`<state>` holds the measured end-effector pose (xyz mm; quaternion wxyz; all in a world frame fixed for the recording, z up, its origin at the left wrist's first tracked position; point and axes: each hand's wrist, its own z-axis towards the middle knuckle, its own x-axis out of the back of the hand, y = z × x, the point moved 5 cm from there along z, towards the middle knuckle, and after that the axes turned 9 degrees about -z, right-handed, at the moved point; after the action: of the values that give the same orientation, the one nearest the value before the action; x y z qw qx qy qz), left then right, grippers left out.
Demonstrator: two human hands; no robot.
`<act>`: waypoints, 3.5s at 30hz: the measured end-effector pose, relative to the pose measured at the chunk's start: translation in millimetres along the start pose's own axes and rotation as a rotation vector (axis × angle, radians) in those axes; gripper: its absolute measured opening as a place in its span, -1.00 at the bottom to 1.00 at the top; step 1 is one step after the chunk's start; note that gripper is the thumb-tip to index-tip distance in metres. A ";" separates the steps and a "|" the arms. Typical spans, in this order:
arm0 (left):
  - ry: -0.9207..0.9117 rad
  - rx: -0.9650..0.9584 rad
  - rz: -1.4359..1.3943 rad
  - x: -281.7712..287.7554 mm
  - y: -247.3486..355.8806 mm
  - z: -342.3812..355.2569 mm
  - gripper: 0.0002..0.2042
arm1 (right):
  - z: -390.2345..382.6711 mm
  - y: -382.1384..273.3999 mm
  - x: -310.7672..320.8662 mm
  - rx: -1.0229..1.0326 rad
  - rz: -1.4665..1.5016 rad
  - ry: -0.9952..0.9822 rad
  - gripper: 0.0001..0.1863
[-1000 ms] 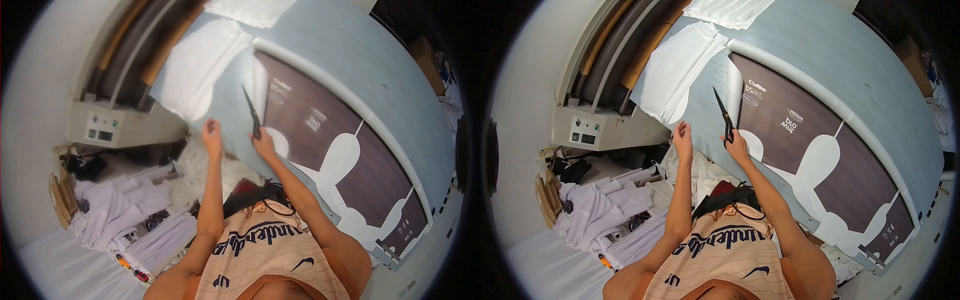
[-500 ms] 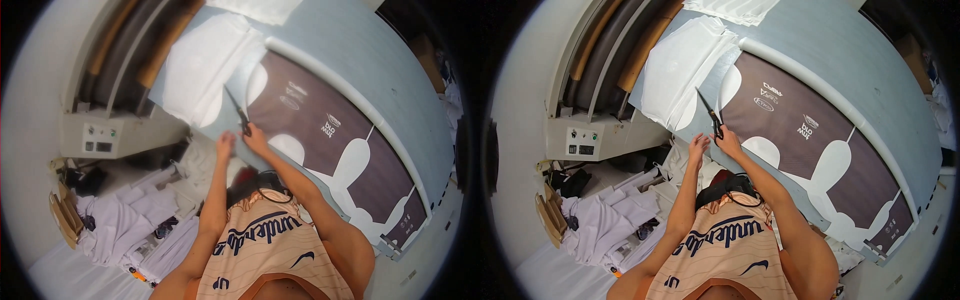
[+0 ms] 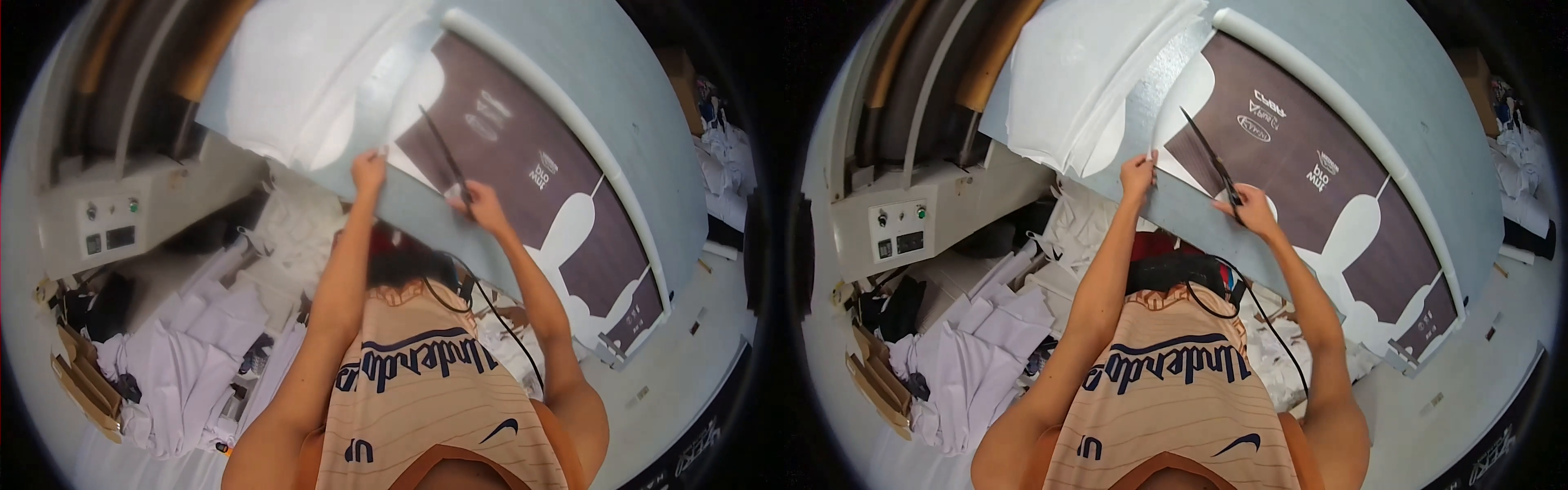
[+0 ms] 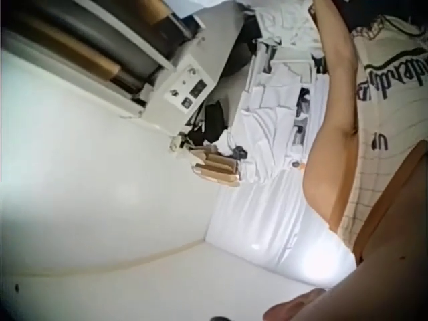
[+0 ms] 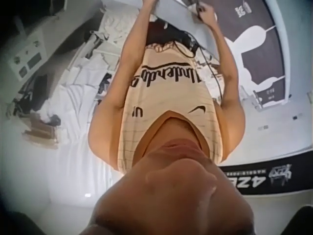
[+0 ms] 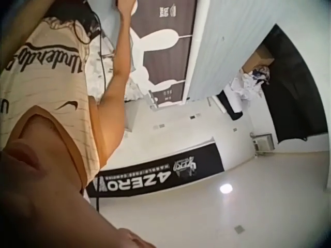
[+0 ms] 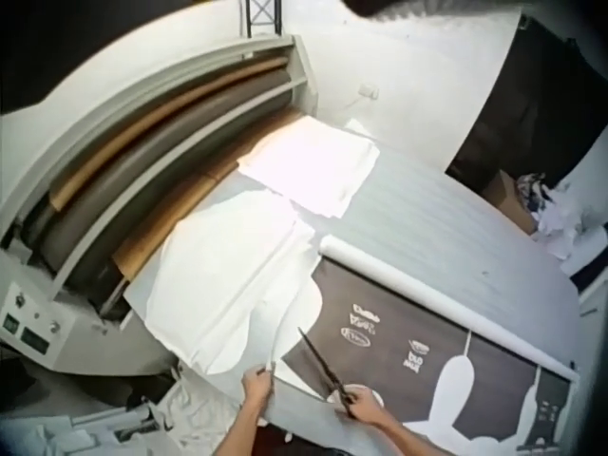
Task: Unrolling white material and then using scissors to cut out printed garment patterns from a roll on a production table.
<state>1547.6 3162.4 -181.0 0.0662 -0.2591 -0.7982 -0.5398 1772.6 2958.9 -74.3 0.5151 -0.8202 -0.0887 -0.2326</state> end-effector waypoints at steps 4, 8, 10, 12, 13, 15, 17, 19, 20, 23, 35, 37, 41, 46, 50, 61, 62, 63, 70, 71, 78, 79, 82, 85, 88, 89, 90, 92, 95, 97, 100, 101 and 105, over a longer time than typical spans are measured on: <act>-0.135 0.503 -0.590 -0.6 22.2 -30.8 -0.65 | -115.3 22.2 18.0 -0.441 0.237 -0.281 -0.59; -0.202 0.585 -0.598 -19.0 16.5 -60.3 -0.70 | -162.9 57.0 4.1 -0.488 0.323 -0.459 -0.60; -0.268 0.572 -0.559 -35.4 20.9 -80.0 -0.76 | -171.4 59.8 -1.5 -0.555 0.398 -0.459 -0.61; -0.224 0.560 -0.544 -38.6 26.5 -89.4 -0.77 | -166.3 64.1 -8.1 -0.522 0.385 -0.476 -0.61; -0.188 0.541 -0.534 -40.7 29.4 -91.4 -0.78 | -159.4 66.0 -10.2 -0.485 0.367 -0.482 -0.61; -0.185 0.535 -0.521 -46.6 32.4 -96.3 -0.79 | -147.2 74.3 -17.2 -0.432 0.389 -0.480 -0.62; -0.181 0.530 -0.509 -52.1 32.9 -102.4 -0.80 | -139.1 81.2 -19.5 -0.388 0.362 -0.498 -0.69; -0.150 0.522 -0.507 -56.2 32.4 -103.5 -0.83 | -130.5 89.1 -20.5 -0.385 0.373 -0.508 -0.68; -0.143 0.524 -0.502 -56.0 31.8 -102.4 -0.83 | -126.8 92.6 -20.6 -0.385 0.378 -0.511 -0.67; -0.146 0.541 -0.509 -56.6 28.3 -101.9 -0.84 | -116.7 91.5 -19.7 -0.403 0.368 -0.522 -0.66; -0.035 0.454 -0.553 -50.0 30.8 -92.3 -0.79 | -109.9 88.3 -13.0 -0.429 0.157 -0.449 -0.65; -0.036 0.457 -0.555 -50.3 30.1 -92.4 -0.80 | -107.9 85.9 -10.9 -0.423 0.157 -0.437 -0.64; -0.040 0.483 -0.585 -49.8 28.3 -90.5 -0.82 | -107.0 85.4 -16.3 -0.431 0.169 -0.419 -0.64; 0.017 0.371 -0.399 -42.7 38.6 -88.8 -0.84 | -105.9 83.1 -18.5 -0.449 0.172 -0.412 -0.63; 0.230 0.160 -0.371 -29.2 30.8 -79.4 -0.87 | -100.4 76.1 -16.4 -0.400 0.113 -0.423 -0.62; 0.245 0.174 -0.491 -18.3 30.4 -51.8 -0.87 | -93.2 75.3 -27.9 -0.436 0.207 -0.367 -0.55; 0.245 0.175 -0.491 -17.8 32.1 -51.3 -0.87 | -92.2 76.4 -28.0 -0.437 0.206 -0.368 -0.55; 0.226 0.173 -0.489 -18.4 32.6 -51.3 -0.85 | -91.5 77.4 -27.3 -0.438 0.203 -0.373 -0.55; 0.171 0.168 -0.465 -15.7 29.0 -47.5 -0.82 | -80.6 65.4 -25.1 -0.399 0.279 -0.377 -0.54; 0.172 0.168 -0.465 -14.5 28.0 -47.3 -0.82 | -79.7 62.4 -24.9 -0.399 0.279 -0.378 -0.54; 0.165 0.185 -0.451 -15.2 30.6 -45.6 -0.81 | -77.9 62.3 -22.1 -0.387 0.221 -0.387 -0.53; 0.171 0.185 -0.447 -13.8 29.5 -45.1 -0.81 | -77.3 59.5 -21.4 -0.388 0.227 -0.380 -0.52; 0.158 0.174 -0.435 -12.7 28.8 -43.2 -0.81 | -74.2 58.1 -21.9 -0.404 0.225 -0.388 -0.52; 0.140 0.177 -0.419 -13.0 30.6 -42.7 -0.81 | -67.2 56.8 -20.0 -0.403 0.209 -0.390 -0.53; 0.136 0.212 -0.449 -13.6 28.9 -43.5 -0.78 | -62.2 51.2 -18.1 -0.369 0.154 -0.469 -0.61; 0.139 0.214 -0.449 -12.7 28.1 -43.7 -0.78 | -61.6 52.4 -18.5 -0.369 0.154 -0.472 -0.61; 0.131 0.204 -0.458 -12.3 28.2 -42.7 -0.78 | -60.8 53.3 -18.4 -0.357 0.167 -0.471 -0.61; 0.126 0.195 -0.467 -11.3 27.6 -42.0 -0.78 | -59.9 55.1 -19.4 -0.344 0.179 -0.473 -0.60; 0.121 0.217 -0.477 -14.9 29.3 -44.2 -0.76 | -61.4 58.2 -20.6 -0.354 0.183 -0.477 -0.60; 0.130 0.193 -0.480 -12.5 29.8 -44.8 -0.76 | -62.2 48.7 -20.5 -0.351 0.157 -0.475 -0.60; 0.219 0.169 -0.508 -14.7 33.0 -48.6 -0.87 | -58.9 50.6 -21.6 -0.308 0.178 -0.466 -0.60; 0.217 0.172 -0.510 -16.7 34.3 -49.5 -0.87 | -56.3 52.5 -21.8 -0.312 0.175 -0.466 -0.60; 0.261 0.133 -0.469 -14.4 29.4 -51.5 -0.83 | -41.0 42.2 -26.0 -0.341 0.247 -0.419 -0.52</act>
<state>1565.3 3119.6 -141.2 0.0586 0.0095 -0.8547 -0.5158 1754.1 2905.8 -105.7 0.3649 -0.9296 -0.0521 -0.0052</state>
